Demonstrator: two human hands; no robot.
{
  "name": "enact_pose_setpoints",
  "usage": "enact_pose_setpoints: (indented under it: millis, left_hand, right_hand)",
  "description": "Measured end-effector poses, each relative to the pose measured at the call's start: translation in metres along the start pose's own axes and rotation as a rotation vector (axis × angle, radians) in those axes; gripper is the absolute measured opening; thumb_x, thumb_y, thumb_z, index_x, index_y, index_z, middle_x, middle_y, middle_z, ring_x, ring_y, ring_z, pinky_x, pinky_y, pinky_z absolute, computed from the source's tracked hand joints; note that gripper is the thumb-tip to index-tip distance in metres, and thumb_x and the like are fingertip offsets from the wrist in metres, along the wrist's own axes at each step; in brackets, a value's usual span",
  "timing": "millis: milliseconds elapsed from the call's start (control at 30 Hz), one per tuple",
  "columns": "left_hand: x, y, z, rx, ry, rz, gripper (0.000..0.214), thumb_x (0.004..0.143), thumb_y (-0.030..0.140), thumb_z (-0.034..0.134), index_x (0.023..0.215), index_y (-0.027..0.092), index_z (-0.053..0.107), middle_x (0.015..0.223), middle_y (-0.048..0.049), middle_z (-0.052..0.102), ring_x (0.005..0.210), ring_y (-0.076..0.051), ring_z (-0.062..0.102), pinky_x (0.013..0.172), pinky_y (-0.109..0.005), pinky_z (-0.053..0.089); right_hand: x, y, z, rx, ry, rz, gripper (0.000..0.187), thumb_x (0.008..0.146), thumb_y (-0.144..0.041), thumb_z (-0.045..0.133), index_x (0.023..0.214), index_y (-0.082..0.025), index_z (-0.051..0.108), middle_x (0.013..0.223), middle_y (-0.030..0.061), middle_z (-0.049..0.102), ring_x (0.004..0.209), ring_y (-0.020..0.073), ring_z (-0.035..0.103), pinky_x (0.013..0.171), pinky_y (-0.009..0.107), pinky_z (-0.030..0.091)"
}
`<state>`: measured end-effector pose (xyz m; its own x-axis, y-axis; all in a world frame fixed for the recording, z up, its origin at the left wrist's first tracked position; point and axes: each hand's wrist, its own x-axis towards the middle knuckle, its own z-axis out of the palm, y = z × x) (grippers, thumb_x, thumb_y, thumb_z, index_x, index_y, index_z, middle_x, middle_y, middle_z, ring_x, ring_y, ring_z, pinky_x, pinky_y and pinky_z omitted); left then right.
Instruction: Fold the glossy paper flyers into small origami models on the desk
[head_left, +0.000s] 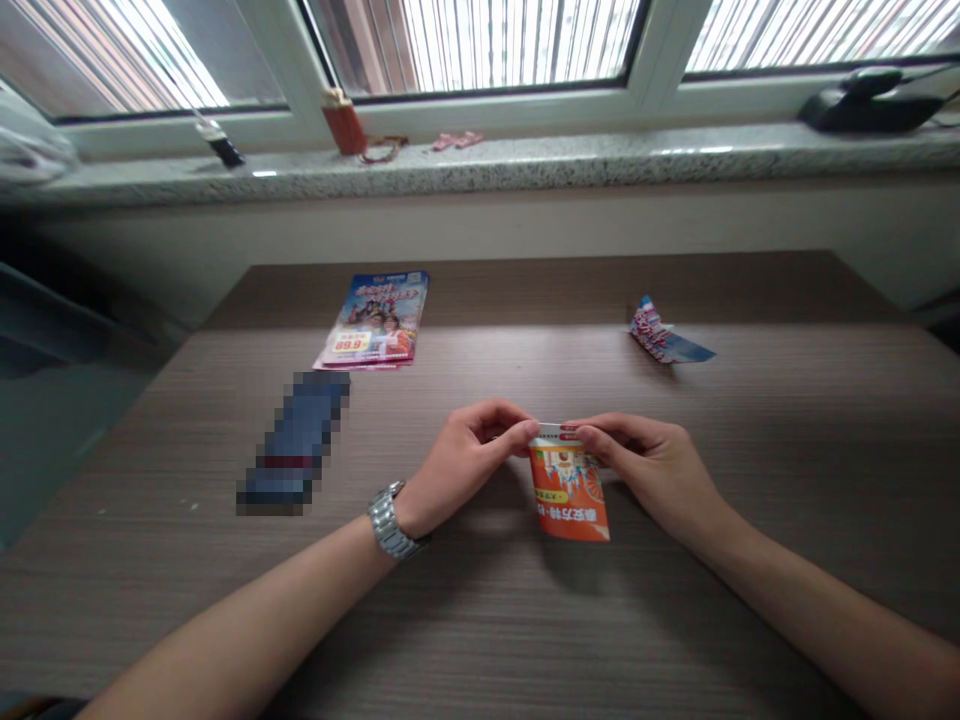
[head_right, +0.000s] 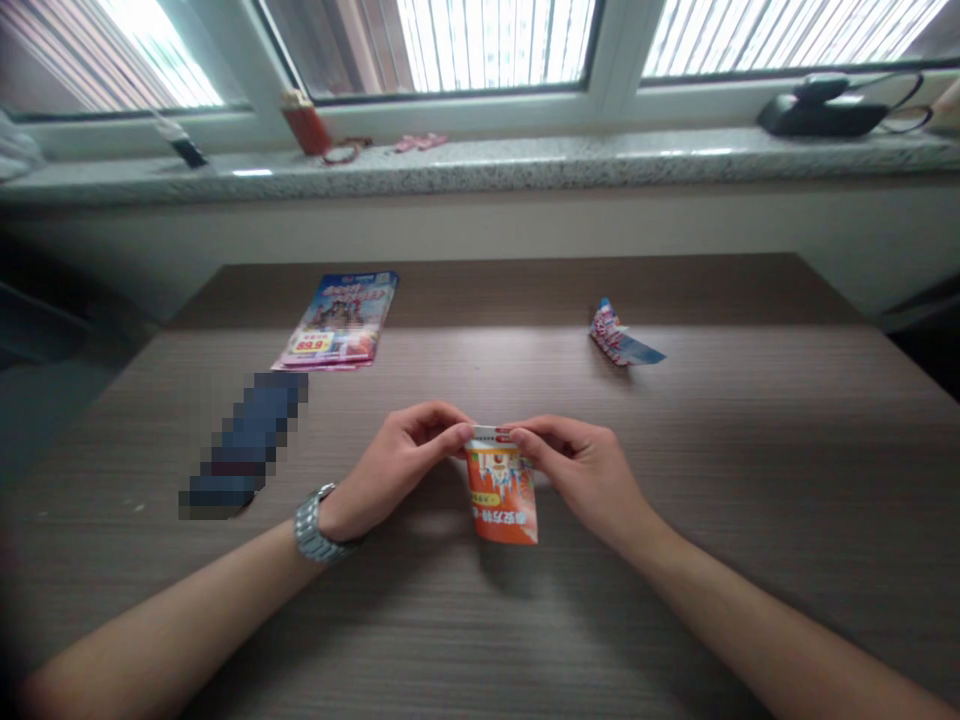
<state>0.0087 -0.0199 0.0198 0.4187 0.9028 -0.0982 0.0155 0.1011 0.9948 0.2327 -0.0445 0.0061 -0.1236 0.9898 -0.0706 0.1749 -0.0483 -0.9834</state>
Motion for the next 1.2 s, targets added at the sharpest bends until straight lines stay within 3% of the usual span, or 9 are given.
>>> enact_pose_setpoints:
  millis: [500,933,1200]
  left_hand:
    - [0.0011,-0.0026,-0.0012,0.034,0.038,0.024,0.024,0.089,0.035,0.072,0.092,0.011,0.071,0.085,-0.0047,0.073,0.077,-0.012,0.066,0.073,-0.021,0.053]
    - [0.0026,-0.0035,-0.0018,0.092,0.039,0.051,0.024,0.089,0.035,0.072,0.087,0.013,0.067,0.080,-0.0019,0.068,0.073,-0.010,0.062,0.068,-0.020,0.051]
    - [0.0015,-0.0045,0.0021,0.266,0.032,0.101,0.019,0.092,0.034,0.065,0.091,0.015,0.066,0.086,-0.0016,0.068,0.078,-0.011,0.062,0.071,-0.020,0.049]
  right_hand:
    - [0.0005,-0.0023,0.0010,0.057,0.011,0.026,0.023,0.084,-0.044,0.074,0.093,-0.025,0.081,0.092,0.0033,0.081,0.082,0.0179,0.073,0.072,0.025,0.057]
    - [0.0003,-0.0008,0.0037,0.202,-0.022,0.150,0.026,0.078,-0.047,0.080,0.089,-0.023,0.081,0.087,0.0038,0.080,0.076,0.0165,0.073,0.069,0.024,0.059]
    - [-0.0004,-0.0029,0.0051,0.062,-0.020,0.125,0.033,0.079,-0.050,0.076,0.089,-0.019,0.081,0.085,0.0057,0.080,0.074,0.0189,0.072,0.066,0.027,0.059]
